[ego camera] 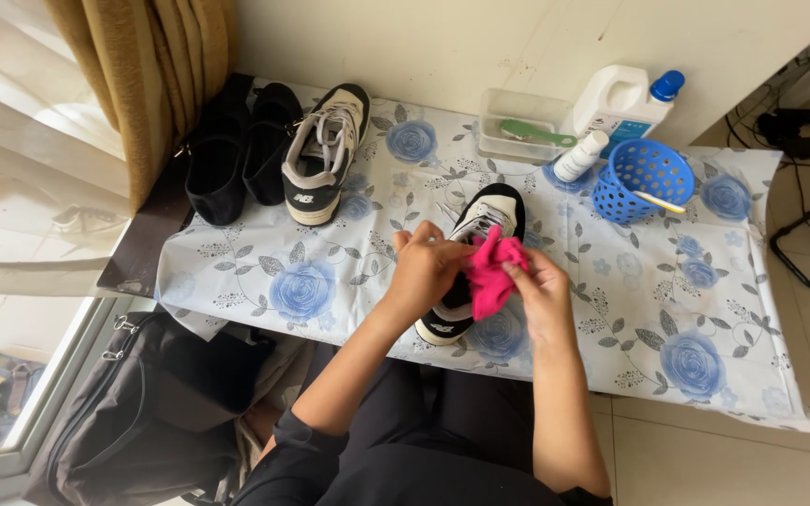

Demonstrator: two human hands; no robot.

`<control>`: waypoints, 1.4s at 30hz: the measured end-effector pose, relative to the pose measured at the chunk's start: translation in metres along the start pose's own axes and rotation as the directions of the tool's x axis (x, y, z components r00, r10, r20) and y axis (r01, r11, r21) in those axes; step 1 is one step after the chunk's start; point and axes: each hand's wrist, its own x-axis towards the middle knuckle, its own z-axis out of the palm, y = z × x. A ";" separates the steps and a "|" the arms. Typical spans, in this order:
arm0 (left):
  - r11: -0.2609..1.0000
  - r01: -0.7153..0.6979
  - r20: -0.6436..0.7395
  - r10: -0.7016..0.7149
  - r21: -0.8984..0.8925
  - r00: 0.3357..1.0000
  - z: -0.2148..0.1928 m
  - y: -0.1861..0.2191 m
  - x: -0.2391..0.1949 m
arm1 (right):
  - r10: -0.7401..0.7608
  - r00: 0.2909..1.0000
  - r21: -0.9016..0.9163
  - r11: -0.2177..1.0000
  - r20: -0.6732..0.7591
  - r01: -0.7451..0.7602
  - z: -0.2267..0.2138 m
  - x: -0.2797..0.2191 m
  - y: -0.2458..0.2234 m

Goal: The person scrubs the sole of a sneaker with a toothbrush and then wipes the entire shoe with a pink cloth. They rotate the shoe to clean different sides, including the upper, laces, and sole, using the cloth to remove residue.

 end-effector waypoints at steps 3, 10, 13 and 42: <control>0.981 0.099 0.120 -0.120 0.164 0.985 -0.035 0.026 -0.003 | -0.238 0.970 -0.440 0.877 -0.054 0.191 -0.039 0.021 0.012; 0.930 0.016 0.322 -0.144 0.368 0.936 -0.004 0.046 -0.050 | -0.295 0.888 -0.604 0.653 0.352 0.456 -0.027 0.063 0.065; 0.944 -0.015 0.313 -0.094 0.330 0.945 0.010 0.035 -0.060 | -0.342 0.887 -0.679 0.573 0.312 0.460 -0.036 0.105 0.090; 0.969 0.029 0.001 -0.030 0.247 1.000 -0.020 0.033 -0.071 | -0.522 0.833 -0.728 0.641 -0.183 0.242 -0.033 0.018 0.113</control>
